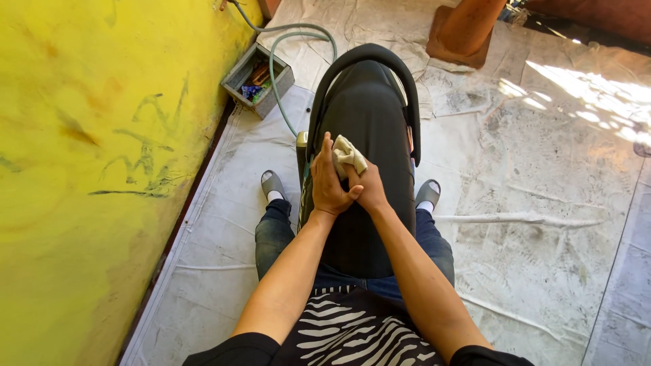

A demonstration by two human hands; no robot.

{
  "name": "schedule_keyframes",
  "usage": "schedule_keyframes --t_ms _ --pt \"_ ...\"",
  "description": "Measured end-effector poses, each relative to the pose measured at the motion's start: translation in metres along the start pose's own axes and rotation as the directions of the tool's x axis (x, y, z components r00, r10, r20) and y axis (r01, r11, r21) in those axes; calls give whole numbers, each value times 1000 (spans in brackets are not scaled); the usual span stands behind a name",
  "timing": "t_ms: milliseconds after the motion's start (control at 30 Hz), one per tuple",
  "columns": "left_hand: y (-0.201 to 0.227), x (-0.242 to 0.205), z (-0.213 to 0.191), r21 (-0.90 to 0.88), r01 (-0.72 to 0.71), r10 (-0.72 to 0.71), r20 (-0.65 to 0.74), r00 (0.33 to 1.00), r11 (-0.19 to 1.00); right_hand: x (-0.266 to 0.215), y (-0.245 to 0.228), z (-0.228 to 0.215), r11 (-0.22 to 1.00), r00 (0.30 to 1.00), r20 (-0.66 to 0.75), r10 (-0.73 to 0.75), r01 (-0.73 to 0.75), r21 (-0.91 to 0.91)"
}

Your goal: The person cleans the underside of a motorcycle seat with a cloth, then flips the seat over and wipes the top surface. The task is performed in a workshop area with a protective sheet on the floor.

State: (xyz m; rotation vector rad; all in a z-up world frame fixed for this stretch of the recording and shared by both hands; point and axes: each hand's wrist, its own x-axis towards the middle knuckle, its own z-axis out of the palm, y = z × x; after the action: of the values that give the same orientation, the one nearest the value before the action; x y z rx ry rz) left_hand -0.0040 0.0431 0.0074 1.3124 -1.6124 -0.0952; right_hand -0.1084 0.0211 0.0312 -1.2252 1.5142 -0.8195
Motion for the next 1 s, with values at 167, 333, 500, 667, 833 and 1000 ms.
schedule_keyframes --t_ms 167,333,500,667,833,1000 --pt "1 2 2 -18 71 -71 32 997 997 4 -22 -19 983 997 -65 -31 43 178" --pt "2 4 4 54 126 -126 2 992 991 72 -29 -71 962 927 -352 -133 206 180" --pt "15 12 -6 156 133 -150 99 984 979 118 -74 -99 827 815 -200 -544 482 -288" --pt "-2 4 7 147 129 -136 36 990 981 139 0 -58 516 685 24 -728 570 -639" --pt "2 -3 7 135 133 -140 50 989 982 85 15 -59 504 734 42 -678 505 -701" --pt "-1 4 9 127 118 -120 10 993 985 30 41 -67 398 611 121 -782 640 -657"
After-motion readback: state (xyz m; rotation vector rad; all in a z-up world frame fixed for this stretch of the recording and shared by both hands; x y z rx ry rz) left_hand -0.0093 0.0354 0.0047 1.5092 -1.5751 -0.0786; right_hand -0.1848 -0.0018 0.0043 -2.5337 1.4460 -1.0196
